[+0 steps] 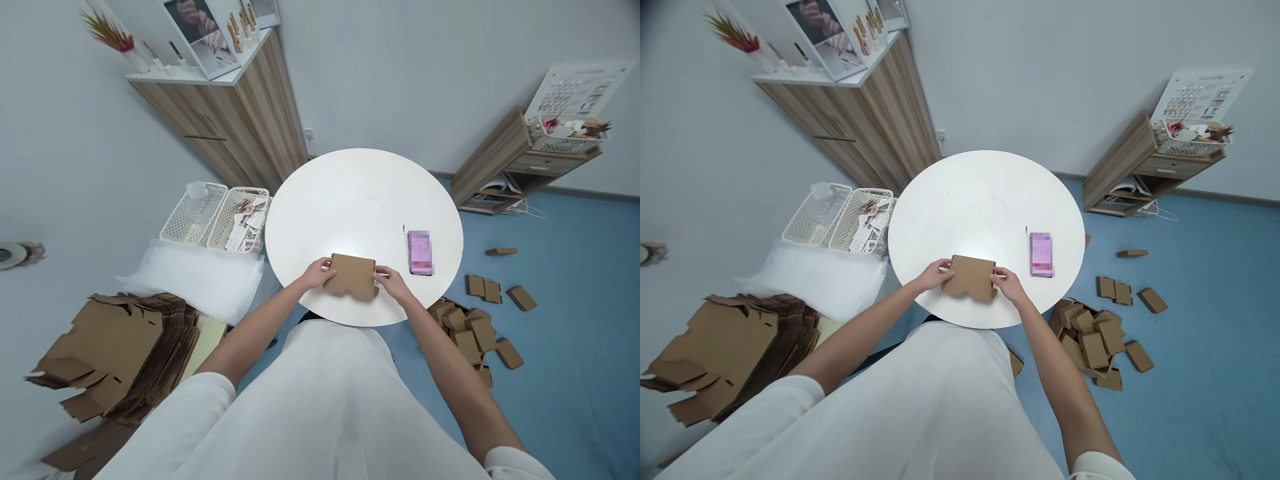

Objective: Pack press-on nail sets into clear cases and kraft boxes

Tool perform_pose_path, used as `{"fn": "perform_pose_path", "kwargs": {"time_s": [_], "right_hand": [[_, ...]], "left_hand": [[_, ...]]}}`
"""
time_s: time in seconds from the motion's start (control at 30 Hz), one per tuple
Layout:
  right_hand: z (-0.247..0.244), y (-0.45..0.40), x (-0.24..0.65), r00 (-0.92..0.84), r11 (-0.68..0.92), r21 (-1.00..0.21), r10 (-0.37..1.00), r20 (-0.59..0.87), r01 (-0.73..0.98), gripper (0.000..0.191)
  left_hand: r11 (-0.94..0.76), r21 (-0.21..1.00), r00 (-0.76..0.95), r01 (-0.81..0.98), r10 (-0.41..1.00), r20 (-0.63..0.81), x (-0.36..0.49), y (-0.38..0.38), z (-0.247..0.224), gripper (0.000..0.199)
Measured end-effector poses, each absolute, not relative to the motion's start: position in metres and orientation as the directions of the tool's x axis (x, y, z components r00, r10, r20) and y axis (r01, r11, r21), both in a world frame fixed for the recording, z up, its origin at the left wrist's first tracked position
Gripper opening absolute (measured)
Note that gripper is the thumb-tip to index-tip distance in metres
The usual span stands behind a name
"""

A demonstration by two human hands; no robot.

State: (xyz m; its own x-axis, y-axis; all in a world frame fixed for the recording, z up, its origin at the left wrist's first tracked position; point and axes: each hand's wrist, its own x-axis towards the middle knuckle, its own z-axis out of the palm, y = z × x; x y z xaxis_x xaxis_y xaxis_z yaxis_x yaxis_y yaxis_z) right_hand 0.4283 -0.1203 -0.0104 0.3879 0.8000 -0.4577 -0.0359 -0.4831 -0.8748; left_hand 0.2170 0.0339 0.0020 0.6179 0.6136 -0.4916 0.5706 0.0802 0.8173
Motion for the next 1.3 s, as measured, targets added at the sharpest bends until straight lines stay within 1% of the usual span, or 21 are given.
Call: {"fn": "perform_pose_path", "kwargs": {"time_s": [0.07,0.17,0.33,0.43,0.53,0.7,0.8,0.93,1.03,1.17,1.3], "right_hand": [[-0.02,-0.121,0.422,0.466,-0.517,-0.856,0.753,-0.465,-0.019,0.046],[-0.037,-0.121,0.414,0.536,-0.574,-0.819,0.694,-0.48,0.01,0.049],[-0.052,-0.121,0.41,0.557,-0.62,-0.78,0.679,-0.477,0.088,0.044],[-0.052,-0.121,0.408,0.566,-0.639,-0.76,0.671,-0.478,0.115,0.042],[-0.047,-0.122,0.404,0.582,-0.638,-0.759,0.669,-0.462,0.13,0.041],[-0.037,-0.138,0.397,0.604,-0.556,-0.815,0.709,-0.363,0.163,0.048],[-0.035,-0.154,0.392,0.57,-0.516,-0.809,0.768,-0.291,0.281,0.054],[-0.043,-0.172,0.38,0.457,-0.457,-0.753,0.858,-0.234,0.473,0.071],[-0.05,-0.175,0.373,0.389,-0.415,-0.724,0.895,-0.217,0.551,0.08],[-0.051,-0.17,0.373,0.381,-0.412,-0.7,0.9,-0.212,0.583,0.078],[-0.038,-0.167,0.384,0.329,-0.36,-0.753,0.923,-0.201,0.551,0.071]], "left_hand": [[0.058,0.774,0.543,0.631,0.679,-0.494,0.219,0.028,-0.004,0.053],[0.033,0.715,0.47,0.699,0.733,-0.493,0.221,0.024,-0.011,0.052],[-0.007,0.635,0.426,0.772,0.748,-0.509,0.223,0.02,-0.019,0.053],[-0.006,0.622,0.416,0.783,0.749,-0.516,0.225,0.018,-0.022,0.052],[-0.011,0.64,0.422,0.768,0.761,-0.494,0.227,0.016,-0.024,0.051],[-0.053,0.728,0.462,0.683,0.804,-0.375,0.212,0.007,-0.022,0.049],[-0.134,0.755,0.546,0.642,0.771,-0.327,0.193,-0.001,-0.022,0.054],[-0.227,0.759,0.653,0.61,0.687,-0.32,0.176,-0.013,-0.027,0.072],[-0.26,0.784,0.699,0.563,0.656,-0.285,0.176,-0.018,-0.029,0.08],[-0.286,0.801,0.71,0.527,0.666,-0.229,0.183,-0.018,-0.026,0.08],[-0.347,0.795,0.737,0.497,0.652,-0.177,0.186,-0.011,-0.015,0.081]]}}
